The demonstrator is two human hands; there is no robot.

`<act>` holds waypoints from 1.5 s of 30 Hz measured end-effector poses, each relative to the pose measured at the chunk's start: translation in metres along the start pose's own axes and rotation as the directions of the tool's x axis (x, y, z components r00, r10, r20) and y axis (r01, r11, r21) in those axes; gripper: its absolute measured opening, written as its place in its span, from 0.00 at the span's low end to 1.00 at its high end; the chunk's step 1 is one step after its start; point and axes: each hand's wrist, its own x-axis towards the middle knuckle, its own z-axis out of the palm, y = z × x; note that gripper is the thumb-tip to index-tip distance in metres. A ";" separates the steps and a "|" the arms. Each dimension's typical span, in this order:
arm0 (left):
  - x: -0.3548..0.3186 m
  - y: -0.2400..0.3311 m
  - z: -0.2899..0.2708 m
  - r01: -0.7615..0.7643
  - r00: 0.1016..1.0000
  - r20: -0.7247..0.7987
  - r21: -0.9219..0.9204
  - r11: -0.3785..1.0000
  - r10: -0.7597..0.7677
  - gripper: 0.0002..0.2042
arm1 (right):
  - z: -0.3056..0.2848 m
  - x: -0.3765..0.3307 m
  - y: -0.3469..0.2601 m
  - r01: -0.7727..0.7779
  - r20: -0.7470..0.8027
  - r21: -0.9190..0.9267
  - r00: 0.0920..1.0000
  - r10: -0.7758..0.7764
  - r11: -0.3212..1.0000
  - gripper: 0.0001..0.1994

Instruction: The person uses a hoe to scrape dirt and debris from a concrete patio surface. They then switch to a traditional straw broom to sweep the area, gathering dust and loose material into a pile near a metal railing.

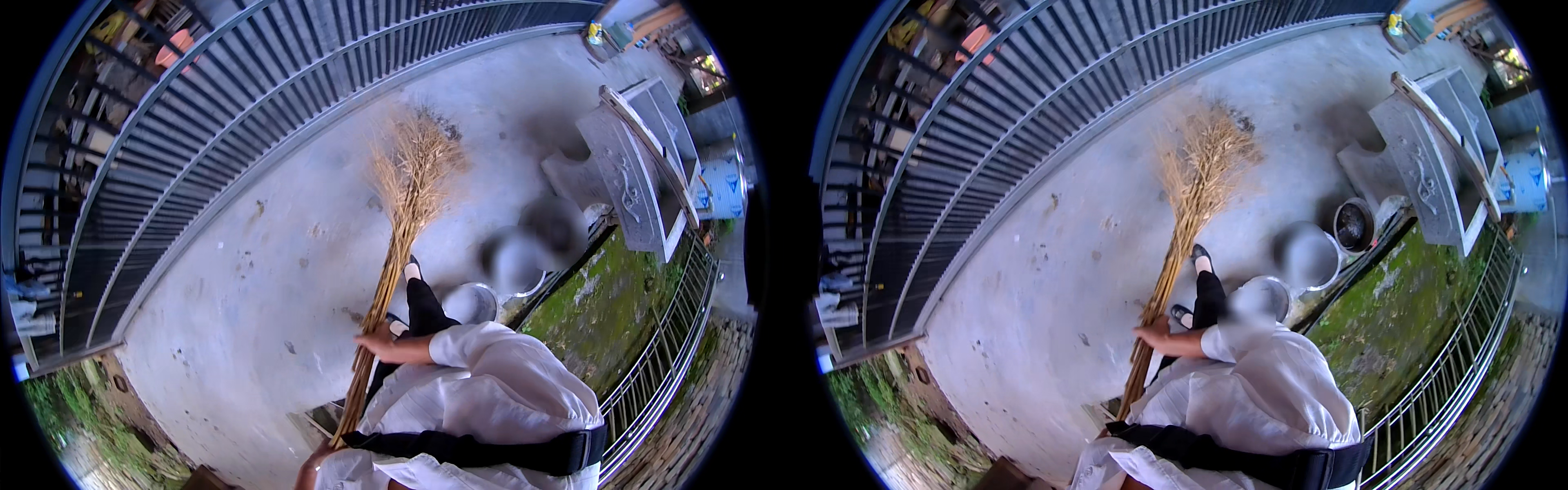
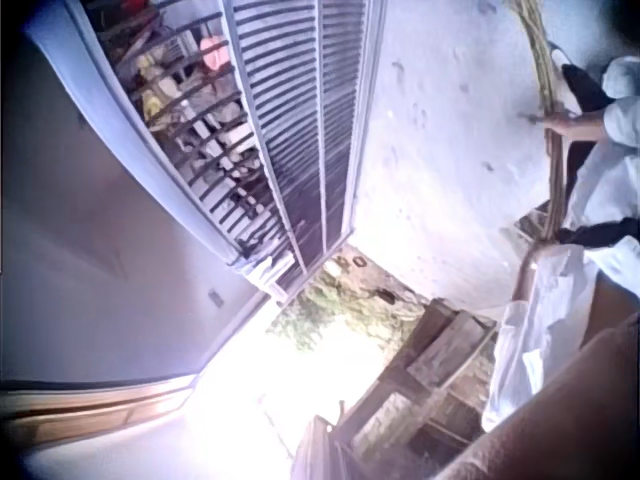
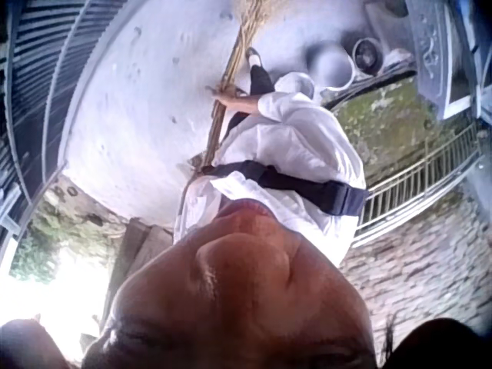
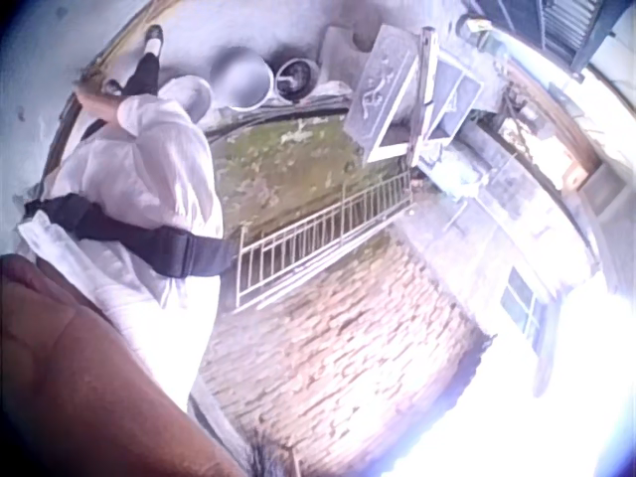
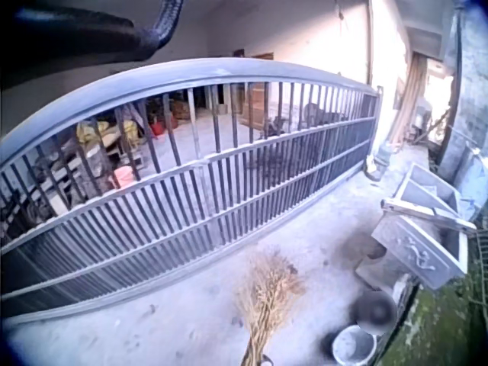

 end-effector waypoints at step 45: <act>0.035 0.054 0.037 -0.195 0.890 -0.072 0.832 0.519 0.450 0.14 | -0.023 0.062 0.061 0.189 -0.393 0.387 0.919 -0.024 0.903 0.11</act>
